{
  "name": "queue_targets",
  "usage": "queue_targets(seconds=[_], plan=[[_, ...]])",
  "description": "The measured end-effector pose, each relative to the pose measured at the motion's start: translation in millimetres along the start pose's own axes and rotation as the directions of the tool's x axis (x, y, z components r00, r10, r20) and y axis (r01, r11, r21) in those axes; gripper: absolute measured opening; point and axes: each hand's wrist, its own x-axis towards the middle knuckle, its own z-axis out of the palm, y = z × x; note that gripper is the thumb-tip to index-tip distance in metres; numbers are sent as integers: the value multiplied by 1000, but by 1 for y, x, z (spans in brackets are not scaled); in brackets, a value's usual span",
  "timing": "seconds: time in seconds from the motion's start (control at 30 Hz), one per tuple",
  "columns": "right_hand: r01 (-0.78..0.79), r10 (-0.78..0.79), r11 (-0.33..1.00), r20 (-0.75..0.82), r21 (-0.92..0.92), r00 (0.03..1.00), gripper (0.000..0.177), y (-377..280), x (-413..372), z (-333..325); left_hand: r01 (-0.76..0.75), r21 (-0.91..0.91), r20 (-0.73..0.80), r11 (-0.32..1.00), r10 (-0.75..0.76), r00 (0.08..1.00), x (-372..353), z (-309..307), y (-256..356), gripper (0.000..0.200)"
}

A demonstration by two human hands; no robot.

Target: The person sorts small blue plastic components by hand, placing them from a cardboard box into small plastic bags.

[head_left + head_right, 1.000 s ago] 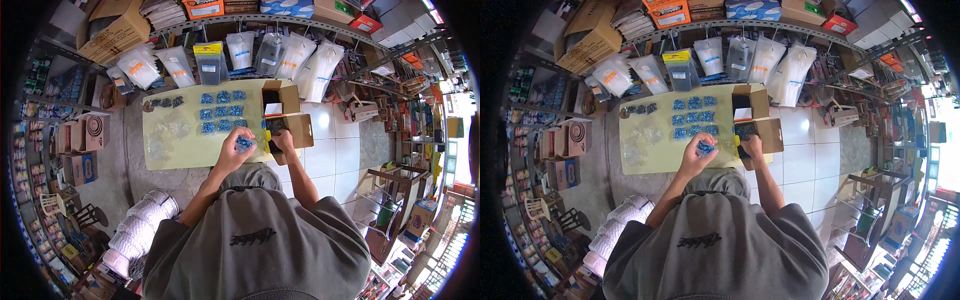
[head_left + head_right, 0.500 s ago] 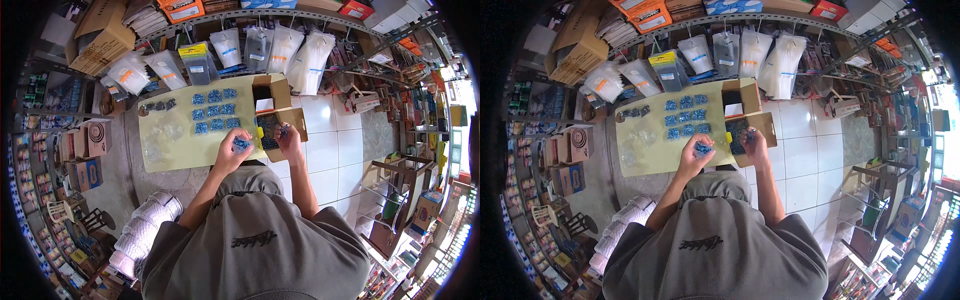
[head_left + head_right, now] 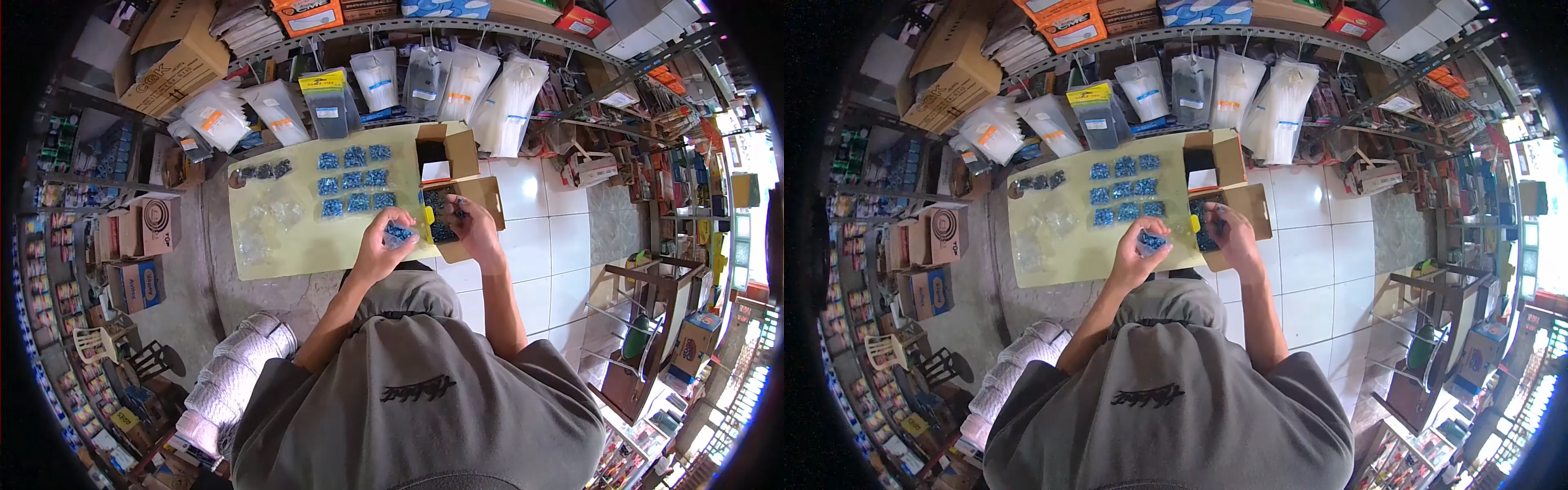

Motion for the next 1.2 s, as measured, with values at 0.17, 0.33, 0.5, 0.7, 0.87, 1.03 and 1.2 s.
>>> queue_targets(seconds=[0.17,0.33,0.5,0.7,0.87,1.03,1.2], plan=[[42,-17,980,131,-194,991,27,-9,-17,44,-29,25,10,999,29,1000,-3,-23,0,29],[89,-28,909,152,-408,988,24,-3,-32,88,-35,85,60,996,29,998,-6,-55,6,33],[280,-157,595,233,-753,960,24,4,-48,138,-56,70,15,996,55,998,-10,-84,9,34],[476,-228,299,423,-827,877,19,8,-63,195,-147,39,27,988,146,989,-13,-113,5,36],[574,-186,4,563,-819,805,14,25,-54,213,-159,70,62,985,154,986,-15,-128,11,36],[498,-155,-161,520,-852,840,16,34,-51,232,-96,101,68,990,89,994,-17,-143,9,39],[359,-240,-156,388,-920,890,22,47,-46,239,-52,64,98,997,45,994,-16,-153,15,46]])
